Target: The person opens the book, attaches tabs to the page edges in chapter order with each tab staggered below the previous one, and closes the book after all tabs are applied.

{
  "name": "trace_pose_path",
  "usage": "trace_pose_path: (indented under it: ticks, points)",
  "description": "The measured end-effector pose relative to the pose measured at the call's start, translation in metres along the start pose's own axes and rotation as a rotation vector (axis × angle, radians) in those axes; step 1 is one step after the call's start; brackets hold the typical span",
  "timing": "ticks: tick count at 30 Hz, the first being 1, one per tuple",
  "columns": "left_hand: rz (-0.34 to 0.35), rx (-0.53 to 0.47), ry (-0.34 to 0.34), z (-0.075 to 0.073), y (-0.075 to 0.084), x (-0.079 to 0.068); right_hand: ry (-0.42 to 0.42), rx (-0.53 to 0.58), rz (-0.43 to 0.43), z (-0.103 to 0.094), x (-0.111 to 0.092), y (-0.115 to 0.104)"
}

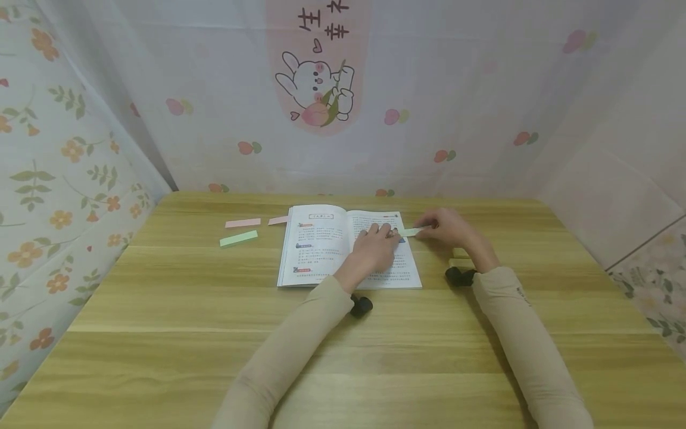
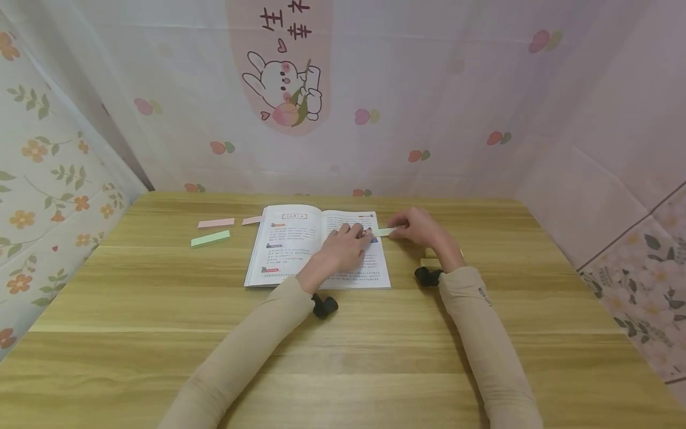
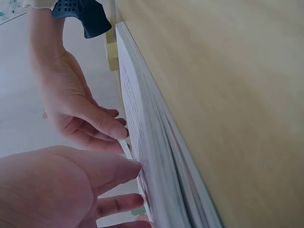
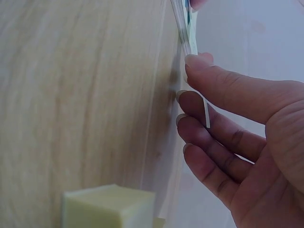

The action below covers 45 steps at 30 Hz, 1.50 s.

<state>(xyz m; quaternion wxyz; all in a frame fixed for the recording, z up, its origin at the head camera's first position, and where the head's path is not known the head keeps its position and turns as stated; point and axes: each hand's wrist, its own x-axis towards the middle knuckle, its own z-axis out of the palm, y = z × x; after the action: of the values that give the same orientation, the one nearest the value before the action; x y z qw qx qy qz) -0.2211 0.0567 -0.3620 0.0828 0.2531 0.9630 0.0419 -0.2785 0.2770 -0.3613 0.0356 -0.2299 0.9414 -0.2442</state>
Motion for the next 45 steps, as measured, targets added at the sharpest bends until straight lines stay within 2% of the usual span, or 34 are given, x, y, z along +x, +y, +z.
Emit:
trace_pose_path:
  ticks: [4,13,18,23,28,37,45]
  points:
    - [-0.010,-0.002,-0.024,0.002,0.001,0.004,0.003,-0.013,-0.002,0.000,0.000,0.001]
    - [-0.024,0.016,0.001,0.001,0.003,0.003,-0.003,-0.015,0.009,0.001,0.000,0.001]
    - [-0.031,0.018,-0.013,0.004,0.002,0.010,-0.007,-0.003,0.017,0.000,0.000,0.001]
    - [-0.032,0.018,-0.010,0.002,0.003,0.007,-0.017,0.030,0.061,-0.002,-0.001,0.003]
    - [-0.032,0.024,0.008,0.001,0.003,0.004,0.008,0.029,0.102,-0.005,-0.002,-0.004]
    - [-0.036,0.019,0.005,-0.001,0.003,0.002,0.039,-0.044,-0.008,0.001,0.005,-0.019]
    - [-0.028,0.024,0.008,0.000,0.003,0.002,-0.015,-0.086,0.011,0.011,0.010,-0.023]
